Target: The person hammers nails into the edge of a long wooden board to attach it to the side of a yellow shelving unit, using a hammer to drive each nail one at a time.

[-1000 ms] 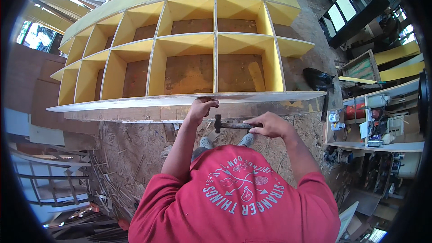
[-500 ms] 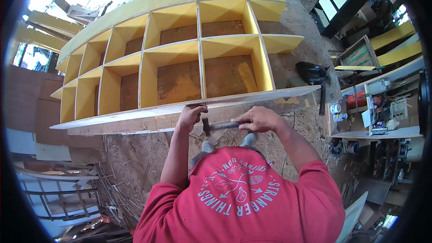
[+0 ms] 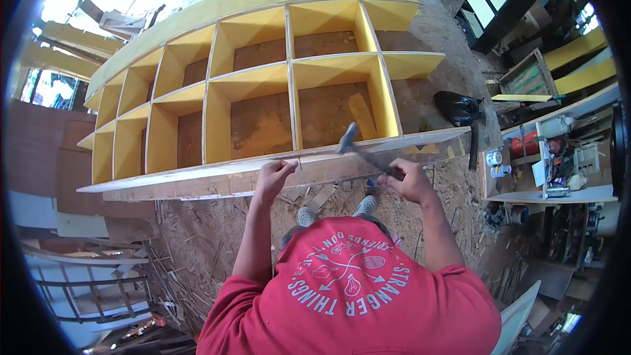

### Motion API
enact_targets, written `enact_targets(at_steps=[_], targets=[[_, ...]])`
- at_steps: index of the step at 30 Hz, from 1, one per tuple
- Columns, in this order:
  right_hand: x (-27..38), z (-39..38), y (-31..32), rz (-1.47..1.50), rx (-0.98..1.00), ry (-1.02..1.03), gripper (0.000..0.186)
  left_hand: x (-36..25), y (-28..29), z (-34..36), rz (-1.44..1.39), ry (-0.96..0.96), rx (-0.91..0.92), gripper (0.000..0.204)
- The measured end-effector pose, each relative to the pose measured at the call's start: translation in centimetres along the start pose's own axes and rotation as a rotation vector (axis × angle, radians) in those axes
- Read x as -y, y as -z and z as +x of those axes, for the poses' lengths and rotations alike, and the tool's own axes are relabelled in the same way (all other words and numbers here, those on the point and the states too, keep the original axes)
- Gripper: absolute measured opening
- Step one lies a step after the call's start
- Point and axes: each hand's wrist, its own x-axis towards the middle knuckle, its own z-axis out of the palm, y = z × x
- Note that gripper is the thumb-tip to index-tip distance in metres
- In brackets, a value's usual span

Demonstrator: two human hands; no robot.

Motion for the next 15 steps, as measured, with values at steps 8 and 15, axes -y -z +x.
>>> enact_targets(at_steps=[8,15], targets=[[-3.3,7.7,3.2,-0.301,-0.532,0.074,0.050,-5.8,2.7,2.9,0.644,-0.552,-0.568,0.050],[-1.9,12.4,4.5,-0.396,-0.469,0.047,0.051,-9.3,-2.0,7.3,1.064,-0.352,-0.283,0.071]])
